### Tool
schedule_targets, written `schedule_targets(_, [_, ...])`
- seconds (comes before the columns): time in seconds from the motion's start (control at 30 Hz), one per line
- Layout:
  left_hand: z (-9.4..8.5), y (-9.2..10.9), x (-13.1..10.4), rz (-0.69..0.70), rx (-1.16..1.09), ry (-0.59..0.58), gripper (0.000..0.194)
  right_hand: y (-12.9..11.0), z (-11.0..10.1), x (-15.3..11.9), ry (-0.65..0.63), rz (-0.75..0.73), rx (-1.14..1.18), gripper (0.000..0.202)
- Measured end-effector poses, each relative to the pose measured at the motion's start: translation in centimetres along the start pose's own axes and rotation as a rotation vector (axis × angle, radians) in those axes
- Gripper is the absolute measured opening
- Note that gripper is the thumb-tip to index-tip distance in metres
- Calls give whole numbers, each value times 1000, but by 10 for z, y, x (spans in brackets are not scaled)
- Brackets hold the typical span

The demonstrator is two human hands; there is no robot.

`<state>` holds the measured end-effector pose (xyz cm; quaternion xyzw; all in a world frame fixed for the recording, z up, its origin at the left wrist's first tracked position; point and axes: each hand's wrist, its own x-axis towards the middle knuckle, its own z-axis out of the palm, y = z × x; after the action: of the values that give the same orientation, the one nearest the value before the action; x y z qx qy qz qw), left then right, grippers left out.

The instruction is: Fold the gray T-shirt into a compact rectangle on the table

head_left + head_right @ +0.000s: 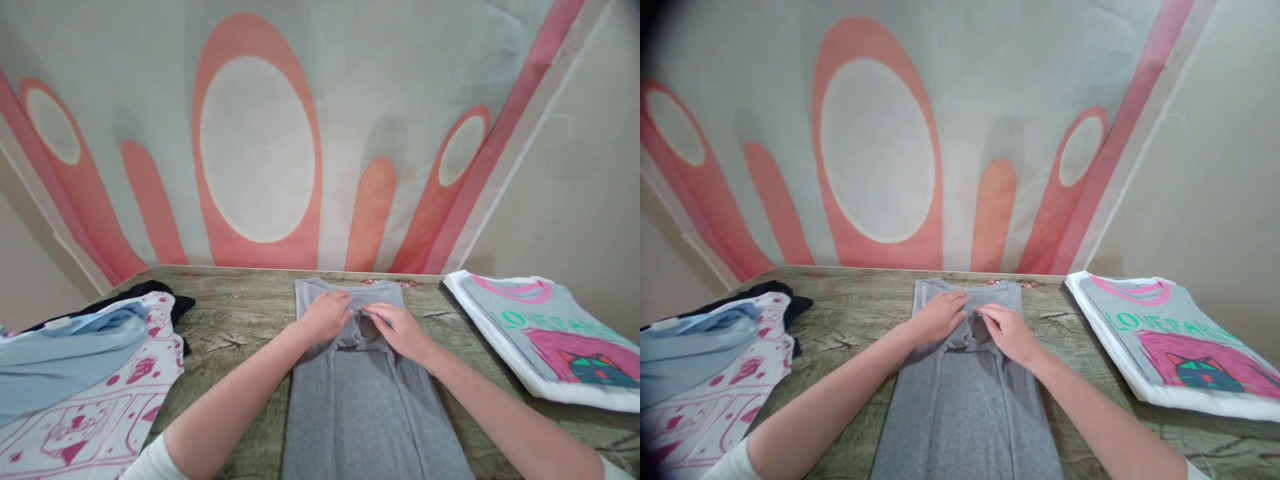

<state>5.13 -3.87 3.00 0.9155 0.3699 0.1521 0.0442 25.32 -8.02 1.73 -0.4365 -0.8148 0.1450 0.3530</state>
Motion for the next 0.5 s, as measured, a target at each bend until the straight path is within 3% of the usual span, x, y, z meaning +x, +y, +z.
schedule_targets(0.1, [-7,25,-1,-79,-17,39,42,21,1,1,35,43,-50,26])
schedule_targets(0.2, [-8,41,-4,-126,-28,28,50,30,4,1,0,-9,-64,23])
schedule_targets(0.5, [-27,25,-5,-6,-67,-121,20,27,10,-2,-18,-38,-176,25])
